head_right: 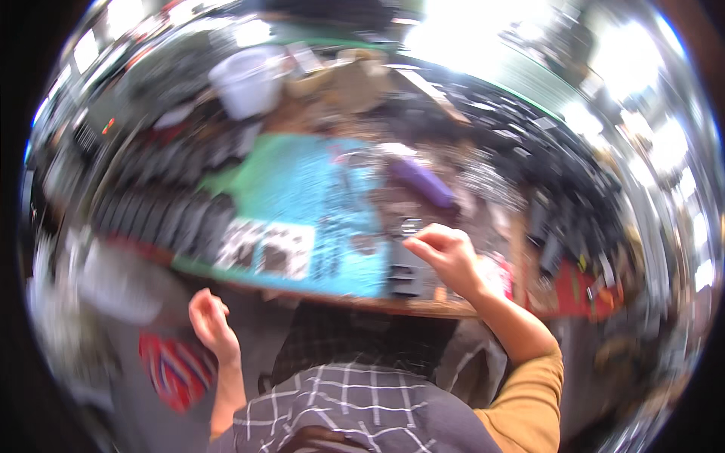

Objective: The person assembles small black plastic components on a cluttered workbench. They insert a spring into a cylindrical housing, use a rotary tool to smooth or shape the part, and repeatedly check fitment by hand. The process is repeated for multiple similar parts.

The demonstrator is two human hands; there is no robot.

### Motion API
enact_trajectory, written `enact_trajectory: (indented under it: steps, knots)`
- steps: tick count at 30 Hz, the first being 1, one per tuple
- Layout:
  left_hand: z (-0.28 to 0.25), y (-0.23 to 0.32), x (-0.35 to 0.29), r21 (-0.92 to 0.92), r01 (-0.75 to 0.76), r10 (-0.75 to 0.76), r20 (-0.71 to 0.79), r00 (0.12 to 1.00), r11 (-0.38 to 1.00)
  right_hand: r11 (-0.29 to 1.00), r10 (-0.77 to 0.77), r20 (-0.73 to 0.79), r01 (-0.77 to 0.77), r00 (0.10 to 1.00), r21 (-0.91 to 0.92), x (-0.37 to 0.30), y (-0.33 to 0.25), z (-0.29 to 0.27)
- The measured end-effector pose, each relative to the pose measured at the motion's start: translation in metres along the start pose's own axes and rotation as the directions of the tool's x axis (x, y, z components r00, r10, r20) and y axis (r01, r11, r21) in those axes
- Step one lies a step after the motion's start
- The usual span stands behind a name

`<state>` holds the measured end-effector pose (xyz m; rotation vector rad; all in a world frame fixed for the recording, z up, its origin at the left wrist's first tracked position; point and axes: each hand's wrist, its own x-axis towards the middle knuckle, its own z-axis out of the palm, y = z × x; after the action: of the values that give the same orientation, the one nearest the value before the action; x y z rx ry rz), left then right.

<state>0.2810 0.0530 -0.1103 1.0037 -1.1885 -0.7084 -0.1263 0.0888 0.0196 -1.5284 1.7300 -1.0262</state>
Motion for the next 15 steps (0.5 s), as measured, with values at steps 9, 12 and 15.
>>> enact_trajectory:
  steps: [9,12,15]
  knots:
    - [0.224,0.054,0.003,-0.324,-0.116,0.294,0.583,0.758,0.939,0.852,-0.06,-0.702,-0.33,0.709,-0.406,0.075,0.212,-0.182]
    - [0.247,0.05,0.007,-0.285,-0.092,0.257,0.619,0.742,0.954,0.732,-0.048,-0.779,-0.509,0.625,-0.453,0.121,0.259,-0.217]
    - [0.258,0.047,0.015,-0.228,-0.012,0.158,0.636,0.756,0.974,0.654,-0.02,-0.755,-0.563,0.655,-0.506,0.143,0.276,-0.223]
